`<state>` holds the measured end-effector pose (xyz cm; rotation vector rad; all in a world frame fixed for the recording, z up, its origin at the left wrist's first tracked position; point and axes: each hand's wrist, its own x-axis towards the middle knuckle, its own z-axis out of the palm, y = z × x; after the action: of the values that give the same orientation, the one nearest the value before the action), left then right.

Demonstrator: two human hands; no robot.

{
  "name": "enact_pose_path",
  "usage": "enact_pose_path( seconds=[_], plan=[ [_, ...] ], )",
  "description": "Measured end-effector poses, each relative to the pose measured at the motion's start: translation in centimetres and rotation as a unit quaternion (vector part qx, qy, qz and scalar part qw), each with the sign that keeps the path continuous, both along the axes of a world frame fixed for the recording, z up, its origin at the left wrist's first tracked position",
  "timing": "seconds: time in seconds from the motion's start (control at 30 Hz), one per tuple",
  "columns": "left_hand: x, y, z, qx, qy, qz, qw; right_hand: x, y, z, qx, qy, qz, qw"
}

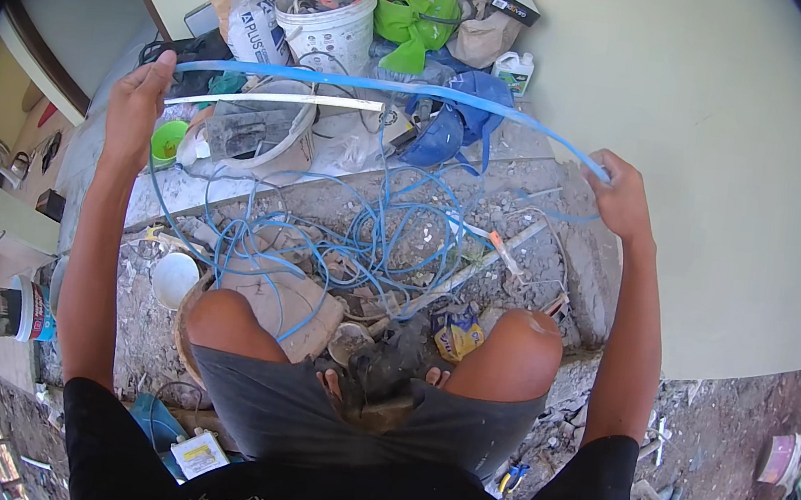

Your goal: Replacing or repairing an outdoor electrical junction box and wiring.

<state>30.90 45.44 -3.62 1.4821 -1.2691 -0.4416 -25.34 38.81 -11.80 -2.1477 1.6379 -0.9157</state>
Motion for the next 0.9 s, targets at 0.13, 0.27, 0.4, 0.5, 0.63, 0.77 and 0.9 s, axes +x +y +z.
enact_pose_path(
  seconds=[0.13,0.27,0.4,0.5,0.63,0.77,0.9],
  plan=[
    [16.2,3.9,-3.0,0.032,-0.165,0.267,0.949,-10.8,2.9,-5.6,0.057,-0.089,-0.141,0.984],
    [24.9,7.6,-5.0,0.172,-0.325,0.279,0.887,-15.0,3.1,-5.2,-0.062,-0.008,-0.203,0.977],
    [0.9,1.0,-0.9,-0.074,-0.304,0.036,0.949,3.8,4.6,6.5,-0.073,0.151,-0.064,0.984],
    [-13.4,1.1,3.0,-0.095,-0.215,-0.225,0.946,17.6,5.8,11.9,-0.171,0.142,0.111,0.969],
    [-17.3,0.9,4.2,-0.026,-0.211,-0.195,0.957,19.3,2.0,13.9,-0.141,-0.029,0.218,0.965],
    [-6.0,0.2,3.9,-0.042,-0.171,-0.055,0.983,9.9,-1.4,6.9,0.035,-0.071,0.117,0.990],
    [11.7,5.0,2.6,-0.016,-0.242,0.195,0.950,0.1,-3.4,-1.5,0.043,-0.077,0.027,0.996]
  ],
)
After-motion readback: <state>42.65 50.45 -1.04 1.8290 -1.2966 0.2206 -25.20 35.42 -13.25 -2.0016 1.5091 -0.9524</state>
